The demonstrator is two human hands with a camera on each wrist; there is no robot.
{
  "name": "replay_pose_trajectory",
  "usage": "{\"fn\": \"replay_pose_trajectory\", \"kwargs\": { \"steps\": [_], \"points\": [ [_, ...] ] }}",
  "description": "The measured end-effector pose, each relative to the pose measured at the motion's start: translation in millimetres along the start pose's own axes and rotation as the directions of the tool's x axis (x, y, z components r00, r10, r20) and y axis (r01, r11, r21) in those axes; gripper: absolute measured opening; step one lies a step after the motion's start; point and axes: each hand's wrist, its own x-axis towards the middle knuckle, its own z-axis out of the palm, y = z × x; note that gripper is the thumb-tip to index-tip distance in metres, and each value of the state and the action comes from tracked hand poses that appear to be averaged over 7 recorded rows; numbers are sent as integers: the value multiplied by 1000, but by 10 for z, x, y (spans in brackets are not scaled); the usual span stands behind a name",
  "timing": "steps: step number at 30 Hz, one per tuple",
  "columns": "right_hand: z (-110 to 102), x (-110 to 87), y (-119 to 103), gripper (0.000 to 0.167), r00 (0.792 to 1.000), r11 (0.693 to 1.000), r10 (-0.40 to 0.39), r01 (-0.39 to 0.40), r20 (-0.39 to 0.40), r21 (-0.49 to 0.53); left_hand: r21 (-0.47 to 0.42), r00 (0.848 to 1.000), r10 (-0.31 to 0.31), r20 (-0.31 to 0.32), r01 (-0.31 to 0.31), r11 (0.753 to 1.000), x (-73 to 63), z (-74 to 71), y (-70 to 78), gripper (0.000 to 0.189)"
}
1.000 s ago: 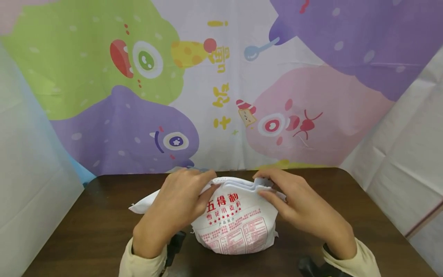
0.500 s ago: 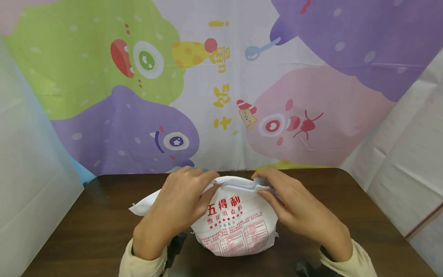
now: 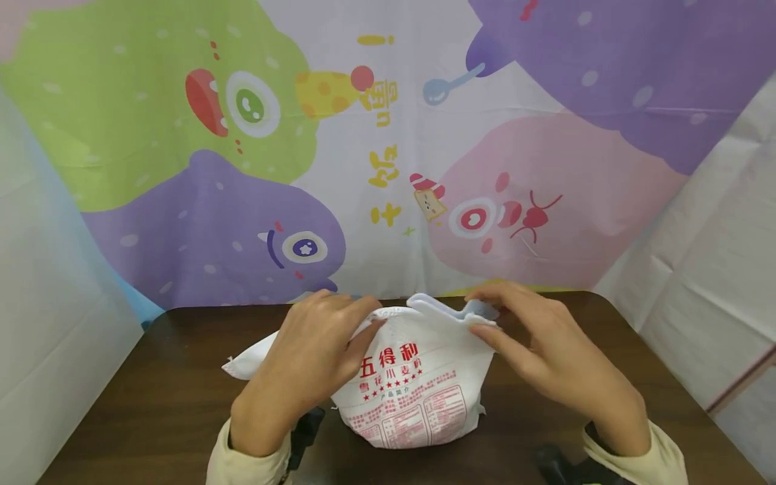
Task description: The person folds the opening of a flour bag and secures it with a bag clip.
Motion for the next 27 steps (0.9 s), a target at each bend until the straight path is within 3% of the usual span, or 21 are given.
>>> {"fn": "replay_pose_trajectory", "kwargs": {
  "steps": [10,14,18,27],
  "points": [
    [-59,0,-26,44,992,999,46,-47,-120,-8,-13,1000,-2,1,2,1000,1,-10,1,15],
    [-41,-3,-54,51,985,995,91,-84,-144,55,-12,1000,1,3,-1,1000,0,-4,8,18],
    [-8,3,-58,61,981,992,65,-44,-183,118,-9,1000,6,3,-6,1000,-5,1,11,16],
    [37,8,-112,52,990,966,74,-41,-120,257,6,1000,1,7,-1,1000,-10,-11,9,19]
  ]
}}
